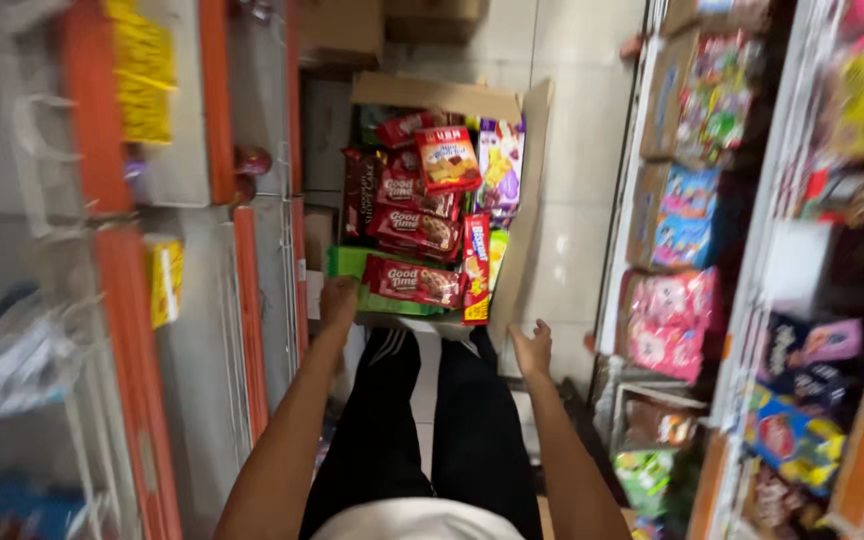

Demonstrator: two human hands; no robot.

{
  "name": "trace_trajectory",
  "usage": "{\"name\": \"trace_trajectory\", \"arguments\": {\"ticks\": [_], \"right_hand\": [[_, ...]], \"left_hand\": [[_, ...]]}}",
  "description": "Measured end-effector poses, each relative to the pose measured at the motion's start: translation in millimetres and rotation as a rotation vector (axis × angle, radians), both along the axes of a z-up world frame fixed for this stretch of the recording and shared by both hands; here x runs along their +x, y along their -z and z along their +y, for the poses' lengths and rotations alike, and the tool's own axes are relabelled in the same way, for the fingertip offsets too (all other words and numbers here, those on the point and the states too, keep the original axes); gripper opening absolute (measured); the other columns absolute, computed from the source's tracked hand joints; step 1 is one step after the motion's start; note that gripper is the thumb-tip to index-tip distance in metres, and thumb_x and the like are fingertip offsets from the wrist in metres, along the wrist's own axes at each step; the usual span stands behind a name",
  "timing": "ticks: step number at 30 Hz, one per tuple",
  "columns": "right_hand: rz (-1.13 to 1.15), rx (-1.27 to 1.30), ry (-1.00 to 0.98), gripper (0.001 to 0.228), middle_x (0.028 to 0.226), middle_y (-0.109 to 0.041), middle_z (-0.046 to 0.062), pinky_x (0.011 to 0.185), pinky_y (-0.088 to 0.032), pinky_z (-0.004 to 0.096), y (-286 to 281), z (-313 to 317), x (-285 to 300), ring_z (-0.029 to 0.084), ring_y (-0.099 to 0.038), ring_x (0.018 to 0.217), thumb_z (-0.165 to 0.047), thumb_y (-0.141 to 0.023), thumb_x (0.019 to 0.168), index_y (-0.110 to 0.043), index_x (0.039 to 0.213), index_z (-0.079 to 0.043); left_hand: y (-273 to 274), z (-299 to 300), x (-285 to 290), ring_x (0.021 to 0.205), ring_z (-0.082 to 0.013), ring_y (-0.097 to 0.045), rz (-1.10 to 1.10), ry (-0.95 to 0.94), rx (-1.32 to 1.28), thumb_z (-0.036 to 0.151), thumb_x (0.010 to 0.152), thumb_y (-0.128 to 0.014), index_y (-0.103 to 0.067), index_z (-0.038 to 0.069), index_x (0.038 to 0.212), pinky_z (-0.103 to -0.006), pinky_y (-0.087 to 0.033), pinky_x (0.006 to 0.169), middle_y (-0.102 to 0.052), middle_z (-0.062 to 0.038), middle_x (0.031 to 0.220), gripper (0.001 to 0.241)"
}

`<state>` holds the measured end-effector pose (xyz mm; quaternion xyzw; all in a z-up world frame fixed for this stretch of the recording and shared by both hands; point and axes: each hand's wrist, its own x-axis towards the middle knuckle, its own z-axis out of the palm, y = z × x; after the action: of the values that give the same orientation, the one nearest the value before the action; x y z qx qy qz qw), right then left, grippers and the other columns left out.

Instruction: The person scans several packaged food items with a handheld barcode scanner and places them into a cardboard box.

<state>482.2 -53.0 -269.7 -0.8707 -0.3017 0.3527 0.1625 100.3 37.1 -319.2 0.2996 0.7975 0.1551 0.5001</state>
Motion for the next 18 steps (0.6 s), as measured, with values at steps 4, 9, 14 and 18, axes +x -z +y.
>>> {"name": "trace_trajectory", "arguments": {"ticks": [4, 9, 14, 18], "right_hand": [[0.131, -0.077, 0.135, 0.096, 0.147, -0.055, 0.023, 0.111, -0.045, 0.042, 70.7, -55.8, -31.7, 0.032, -0.056, 0.132, -0.040, -0.086, 0.076, -0.040, 0.150, 0.002], [0.455, -0.133, 0.422, 0.096, 0.158, -0.039, 0.010, 0.096, -0.052, 0.046, 135.5, -82.5, -88.4, 0.026, -0.050, 0.134, -0.038, -0.076, 0.080, -0.025, 0.156, -0.010], [0.445, 0.166, 0.617, 0.083, 0.153, -0.045, 0.009, 0.090, -0.052, 0.043, 184.0, -43.6, -84.9, 0.025, -0.054, 0.128, -0.034, -0.076, 0.081, -0.039, 0.150, -0.008], [0.539, 0.092, 0.537, 0.060, 0.135, -0.062, 0.006, 0.090, -0.051, 0.039, 161.7, -40.3, -73.1, 0.018, -0.061, 0.117, -0.032, -0.072, 0.089, -0.050, 0.141, -0.009]], "left_hand": [[74.6, 14.2, -43.4, 0.098, -0.0359, -0.072, 0.069, 0.180, 0.155, 0.024, 0.082, -0.071, -0.073, 0.000, 0.111, -0.0481, -0.054, 0.087, -0.074, -0.021, 0.105, 0.038], [151.1, 30.1, -58.2, 0.121, -0.0432, -0.057, 0.126, 0.232, 0.221, 0.027, 0.076, -0.080, -0.050, -0.008, 0.136, -0.0468, -0.044, 0.103, -0.057, -0.031, 0.132, 0.076], [188.4, 46.3, -59.3, 0.127, -0.0410, -0.056, 0.080, 0.235, 0.205, 0.033, 0.083, -0.081, -0.051, -0.009, 0.134, -0.0446, -0.042, 0.111, -0.058, -0.030, 0.133, 0.073], [171.9, 31.2, -50.2, 0.132, -0.0392, -0.054, -0.024, 0.097, 0.201, 0.035, 0.086, -0.074, -0.040, -0.005, 0.148, -0.0413, -0.039, 0.112, -0.055, -0.027, 0.141, 0.082]]}}
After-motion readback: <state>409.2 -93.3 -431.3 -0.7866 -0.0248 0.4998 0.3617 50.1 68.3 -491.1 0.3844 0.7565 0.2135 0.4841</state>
